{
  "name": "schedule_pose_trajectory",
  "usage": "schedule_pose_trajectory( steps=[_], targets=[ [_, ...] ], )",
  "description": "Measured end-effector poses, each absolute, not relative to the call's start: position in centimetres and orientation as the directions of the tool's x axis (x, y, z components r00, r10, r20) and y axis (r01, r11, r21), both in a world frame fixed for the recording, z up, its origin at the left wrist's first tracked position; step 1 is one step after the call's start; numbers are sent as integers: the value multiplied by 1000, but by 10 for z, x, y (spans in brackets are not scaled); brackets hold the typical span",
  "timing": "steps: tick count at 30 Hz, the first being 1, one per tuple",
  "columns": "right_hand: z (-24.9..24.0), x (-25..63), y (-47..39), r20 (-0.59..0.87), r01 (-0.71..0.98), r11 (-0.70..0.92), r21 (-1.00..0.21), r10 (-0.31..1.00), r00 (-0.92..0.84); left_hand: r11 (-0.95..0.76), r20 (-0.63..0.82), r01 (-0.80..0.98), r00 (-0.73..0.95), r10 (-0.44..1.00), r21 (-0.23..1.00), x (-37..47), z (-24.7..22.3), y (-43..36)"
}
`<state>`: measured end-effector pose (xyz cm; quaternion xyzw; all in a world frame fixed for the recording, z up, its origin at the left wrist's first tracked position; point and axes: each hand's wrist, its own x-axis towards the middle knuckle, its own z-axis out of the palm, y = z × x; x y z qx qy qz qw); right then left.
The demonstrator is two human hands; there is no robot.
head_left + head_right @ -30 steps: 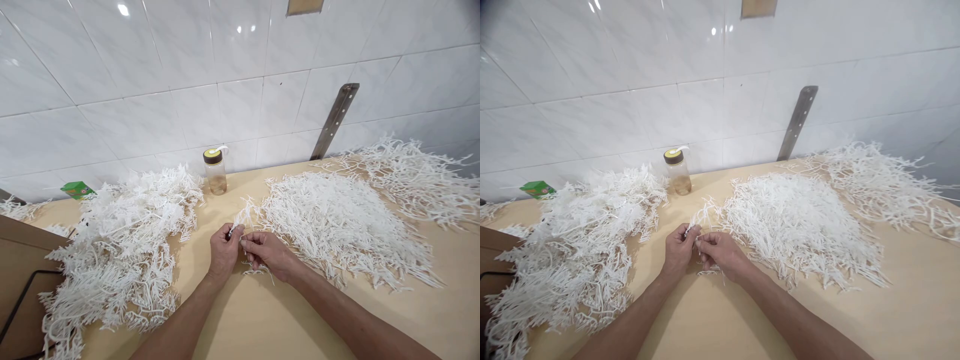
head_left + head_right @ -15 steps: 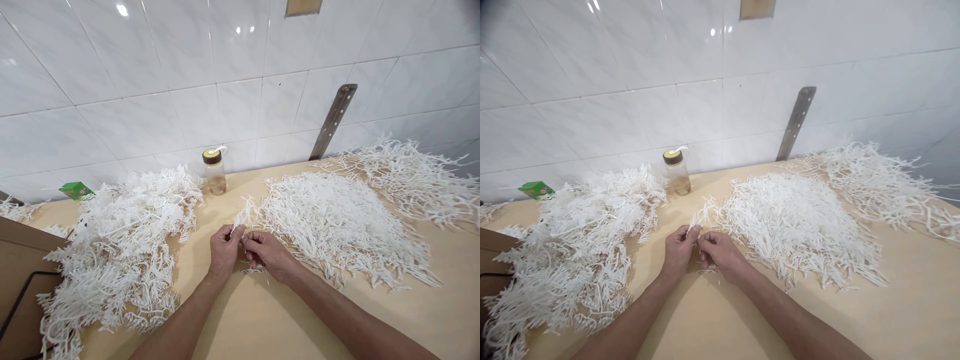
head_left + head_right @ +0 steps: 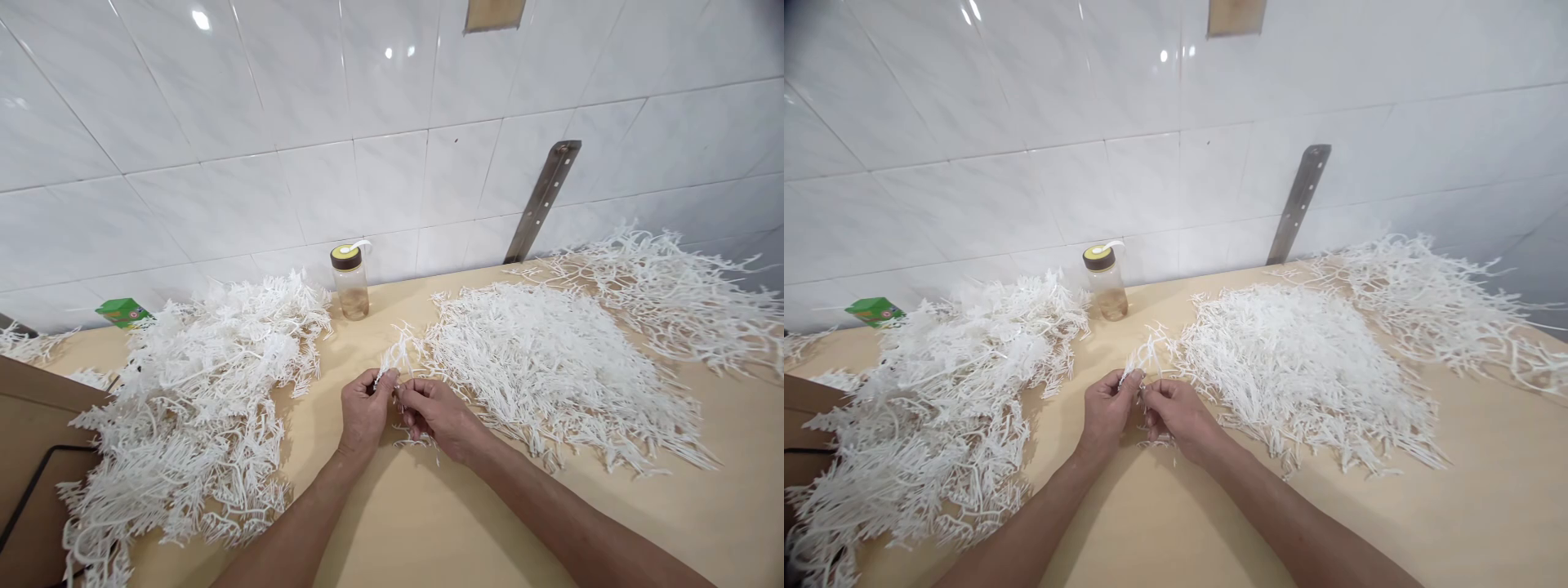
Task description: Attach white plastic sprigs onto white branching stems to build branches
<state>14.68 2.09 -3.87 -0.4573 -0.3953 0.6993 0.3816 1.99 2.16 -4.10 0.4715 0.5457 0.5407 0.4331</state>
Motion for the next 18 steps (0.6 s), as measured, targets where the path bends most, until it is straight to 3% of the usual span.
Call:
schedule_pose_trajectory(
  steps=[5, 11, 14, 18],
  targets=[
    [-40, 146, 22, -353, -135, -398, -907, 896, -271, -33, 40, 42, -165, 986, 999, 20, -42, 22],
    [-49, 145, 17, -348, -2, -364, -931, 890, -294, 84, -104, -132, -145, 984, 988, 11, -34, 28],
    [-40, 149, 11, -253, 3, -280, -960, 862, -439, 99, -117, -118, -151, 982, 988, 8, -32, 31],
    [-12, 162, 5, -123, -66, -238, -969, 699, -704, 90, -105, -86, -193, 975, 992, 8, -30, 30]
  ],
)
